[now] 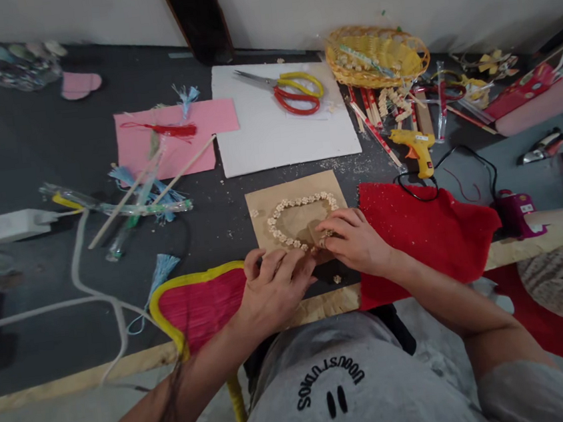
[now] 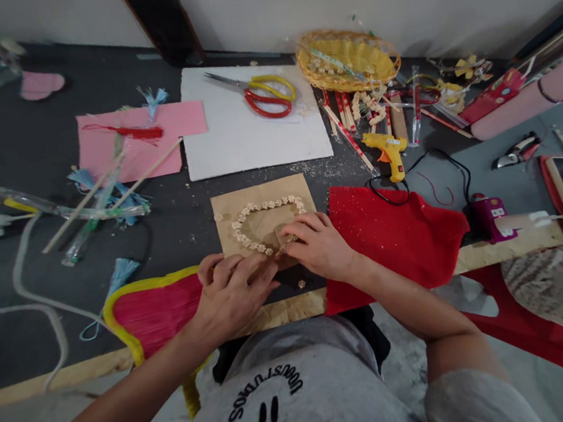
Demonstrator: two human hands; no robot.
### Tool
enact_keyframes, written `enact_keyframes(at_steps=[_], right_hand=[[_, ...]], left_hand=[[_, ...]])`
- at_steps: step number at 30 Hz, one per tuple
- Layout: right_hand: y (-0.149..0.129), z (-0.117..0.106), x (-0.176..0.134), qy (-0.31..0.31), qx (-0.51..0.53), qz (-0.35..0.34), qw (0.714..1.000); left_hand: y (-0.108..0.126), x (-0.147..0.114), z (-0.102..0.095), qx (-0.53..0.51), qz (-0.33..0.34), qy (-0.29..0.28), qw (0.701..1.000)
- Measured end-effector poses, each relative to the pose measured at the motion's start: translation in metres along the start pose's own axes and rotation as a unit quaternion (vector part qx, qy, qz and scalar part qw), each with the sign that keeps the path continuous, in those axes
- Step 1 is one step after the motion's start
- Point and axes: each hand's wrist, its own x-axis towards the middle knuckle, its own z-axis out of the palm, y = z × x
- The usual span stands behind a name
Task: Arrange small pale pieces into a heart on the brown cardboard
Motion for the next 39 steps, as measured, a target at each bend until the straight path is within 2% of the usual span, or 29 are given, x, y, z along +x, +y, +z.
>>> enact_keyframes(at_steps=[6,15,22,26,32,39], right_hand=[[0.001,-0.001,-0.001,0.005,0.005,-0.005,1.000],[0.001,-0.003,-0.001,-0.022,0.040,0.017,0.999],[0.007,-0.013,-0.003,0.011,0.062,0.045,0.997],[0.011,-0.016,-0.004,0.011,0.056,0.063,0.996],[0.011,-0.012,-0.001,-0.029,0.039,0.035,0.998],[0.010,-0.011,0.002,-0.051,0.021,0.032,0.998]], left_hand=[[-0.001,0.001,0.000,-0.007,-0.003,-0.005,1.000],[-0.003,-0.001,0.002,-0.016,-0.002,-0.005,1.000],[-0.003,-0.001,0.001,-0.007,-0.010,-0.015,1.000],[-0.004,-0.002,0.003,-0.006,0.008,-0.004,1.000],[-0.003,-0.002,0.003,-0.025,-0.013,-0.006,1.000],[-0.004,-0.003,0.004,-0.020,0.000,-0.007,1.000]])
